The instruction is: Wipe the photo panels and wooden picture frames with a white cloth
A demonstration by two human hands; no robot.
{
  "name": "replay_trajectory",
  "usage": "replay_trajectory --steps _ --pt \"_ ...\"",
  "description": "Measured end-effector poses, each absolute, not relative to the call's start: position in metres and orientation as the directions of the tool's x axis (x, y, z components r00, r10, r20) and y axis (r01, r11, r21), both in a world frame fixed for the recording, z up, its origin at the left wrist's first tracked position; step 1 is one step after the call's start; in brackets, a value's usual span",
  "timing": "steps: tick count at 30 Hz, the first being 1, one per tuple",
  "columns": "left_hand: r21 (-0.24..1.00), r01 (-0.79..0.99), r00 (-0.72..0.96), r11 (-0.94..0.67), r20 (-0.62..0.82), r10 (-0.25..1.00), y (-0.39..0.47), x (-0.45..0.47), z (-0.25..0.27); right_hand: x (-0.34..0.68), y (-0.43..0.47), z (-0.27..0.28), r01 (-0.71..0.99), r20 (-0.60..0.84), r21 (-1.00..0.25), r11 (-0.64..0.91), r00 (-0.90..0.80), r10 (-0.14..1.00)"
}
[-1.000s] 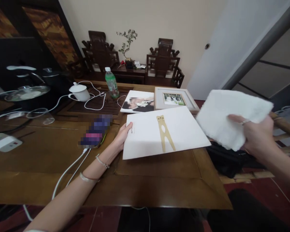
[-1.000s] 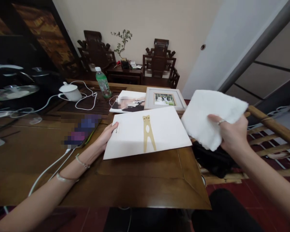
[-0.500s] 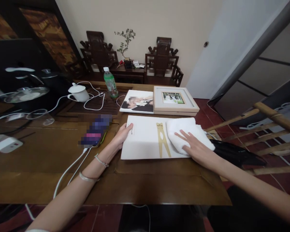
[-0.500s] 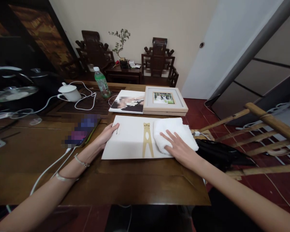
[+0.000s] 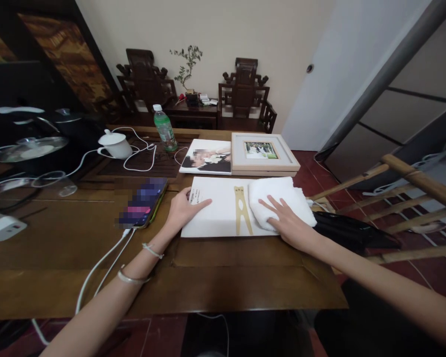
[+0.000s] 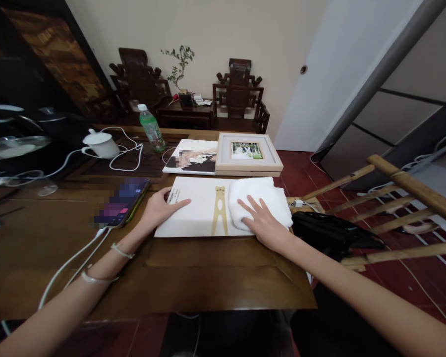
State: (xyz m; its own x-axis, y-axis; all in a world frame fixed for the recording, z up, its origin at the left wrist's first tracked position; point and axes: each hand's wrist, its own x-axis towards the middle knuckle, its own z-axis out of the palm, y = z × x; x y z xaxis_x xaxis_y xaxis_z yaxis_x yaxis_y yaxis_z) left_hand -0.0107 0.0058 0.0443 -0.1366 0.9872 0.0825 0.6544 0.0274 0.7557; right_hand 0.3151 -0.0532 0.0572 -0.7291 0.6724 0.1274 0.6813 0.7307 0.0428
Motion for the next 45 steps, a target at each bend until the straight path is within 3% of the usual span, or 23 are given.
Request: replay_trajectory --steps 4,9,13,16,21,27,37,45 --pt "0.578 0.809 -0.033 -0.112 0.236 0.971 0.002 -0.011 0.045 0.313 -0.052 0.057 0.693 0.112 0.041 0.72 -0.719 0.686" --pt "0.372 0.914 0.056 -0.164 0.284 0.957 -0.003 -0.009 0.041 0.312 -0.052 0.056 0.691 0.092 0.053 0.72 -0.722 0.686" --pt "0.307 0.922 0.136 -0.235 0.312 0.94 -0.006 -0.004 0.031 0.313 -0.053 0.057 0.689 0.084 0.055 0.723 -0.724 0.684" --pt "0.289 0.897 0.265 -0.336 0.259 0.929 -0.005 0.001 0.021 0.313 -0.049 0.06 0.678 0.057 0.048 0.734 -0.735 0.675" --pt "0.3 0.871 0.333 -0.388 0.218 0.917 0.001 0.001 0.015 0.306 -0.02 0.065 0.676 -0.02 0.058 0.735 -0.735 0.678" --pt "0.357 0.841 0.337 -0.407 0.244 0.909 0.005 -0.002 0.018 0.298 -0.016 0.069 0.703 -0.025 0.012 0.712 -0.711 0.703" --pt "0.366 0.83 0.359 -0.42 0.224 0.906 0.002 0.0 0.024 0.307 -0.122 0.084 0.658 -0.058 -0.152 0.737 -0.75 0.658" --pt "0.399 0.809 0.36 -0.432 0.245 0.9 0.003 -0.001 0.023 0.31 -0.058 0.085 0.693 -0.067 -0.151 0.705 -0.719 0.692"
